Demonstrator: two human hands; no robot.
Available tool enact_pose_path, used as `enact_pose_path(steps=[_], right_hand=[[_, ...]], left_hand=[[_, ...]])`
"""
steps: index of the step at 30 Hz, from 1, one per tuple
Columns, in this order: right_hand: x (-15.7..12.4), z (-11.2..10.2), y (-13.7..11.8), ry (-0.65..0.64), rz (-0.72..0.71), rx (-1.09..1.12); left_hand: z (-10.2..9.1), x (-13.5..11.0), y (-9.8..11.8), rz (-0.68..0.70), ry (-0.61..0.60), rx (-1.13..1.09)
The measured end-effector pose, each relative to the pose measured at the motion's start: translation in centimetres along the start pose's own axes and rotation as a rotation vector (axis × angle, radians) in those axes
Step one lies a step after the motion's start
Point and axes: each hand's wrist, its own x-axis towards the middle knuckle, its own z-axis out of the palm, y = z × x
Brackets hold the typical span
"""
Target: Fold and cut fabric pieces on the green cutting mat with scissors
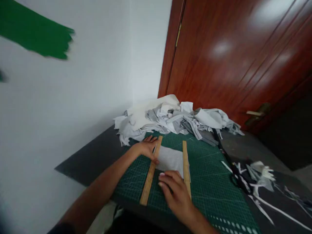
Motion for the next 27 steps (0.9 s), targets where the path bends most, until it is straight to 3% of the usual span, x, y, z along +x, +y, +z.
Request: enact_pose_path(steps=[6, 10, 13, 16, 18, 22, 27], right_hand=[[-2.3, 4.0, -6.2, -0.008, -0.097, 0.153], [0.4, 5.8, -7.9, -0.024, -0.118, 0.174], [4.8, 7.2, -6.3, 0.106, -0.061, 0.211], [8.9, 8.3, -2.6, 0.335, 0.142, 0.278], [10.2, 8.5, 0.2, 0.461, 0.246, 0.257], [9.3, 8.2, 4.1, 0.405, 0.338, 0.148], [8.1, 8.4, 5.4, 0.387, 0.508, 0.166]], left_hand=[[0.3, 0.6, -0.4, 0.027, 0.035, -0.029], [0.3, 0.5, -0.5, 0.033, 0.017, -0.011], [0.6, 0.8, -0.7, 0.034, 0.047, 0.000], [1.0, 1.4, -1.1, 0.037, 0.072, 0.011], [1.1, 1.7, -1.2, 0.052, 0.057, 0.023], [1.0, 1.6, -1.2, 0.068, 0.064, 0.022], [1.1, 1.6, -1.1, 0.066, 0.073, 0.023]])
